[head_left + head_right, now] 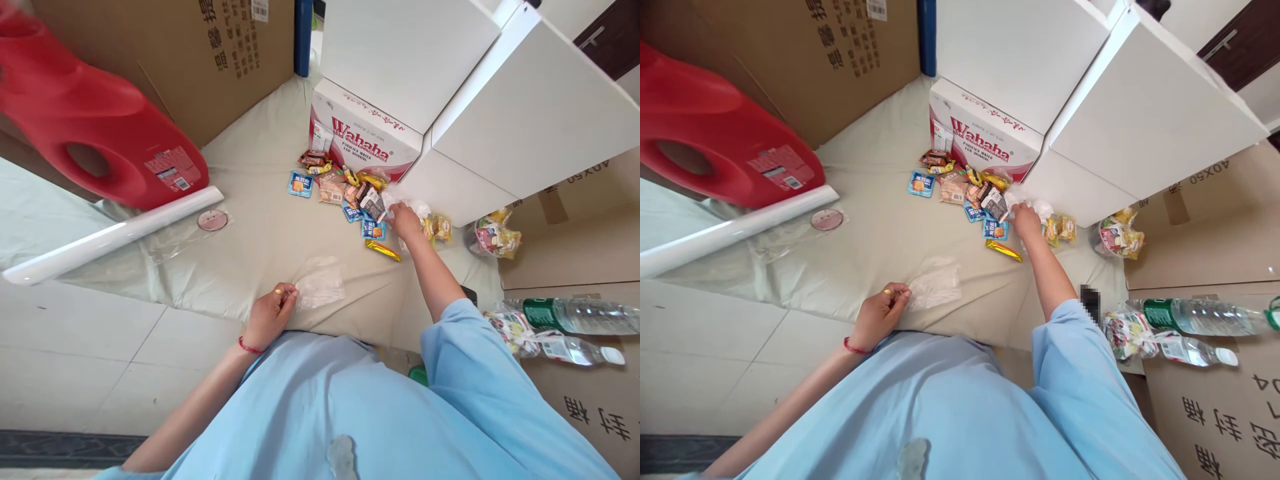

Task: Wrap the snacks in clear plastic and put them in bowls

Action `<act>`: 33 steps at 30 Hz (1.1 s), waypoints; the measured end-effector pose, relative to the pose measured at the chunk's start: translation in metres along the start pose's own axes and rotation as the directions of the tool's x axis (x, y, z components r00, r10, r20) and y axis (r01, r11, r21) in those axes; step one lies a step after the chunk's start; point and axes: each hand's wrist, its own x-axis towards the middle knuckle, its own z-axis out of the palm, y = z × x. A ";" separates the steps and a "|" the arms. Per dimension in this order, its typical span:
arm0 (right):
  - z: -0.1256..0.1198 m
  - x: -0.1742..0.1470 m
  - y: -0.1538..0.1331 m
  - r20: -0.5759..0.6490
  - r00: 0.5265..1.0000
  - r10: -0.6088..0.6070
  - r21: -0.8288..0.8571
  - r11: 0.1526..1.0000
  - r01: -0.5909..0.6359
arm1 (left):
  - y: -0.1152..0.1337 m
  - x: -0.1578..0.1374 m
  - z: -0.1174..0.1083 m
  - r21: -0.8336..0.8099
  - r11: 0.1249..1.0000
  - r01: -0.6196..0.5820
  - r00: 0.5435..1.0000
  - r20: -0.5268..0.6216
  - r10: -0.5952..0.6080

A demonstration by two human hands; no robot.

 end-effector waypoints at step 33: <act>0.017 -0.178 -0.126 -0.262 0.955 -0.141 0.855 0.424 0.297 | 0.061 0.028 0.001 -0.748 0.600 0.284 0.958 0.197 -0.207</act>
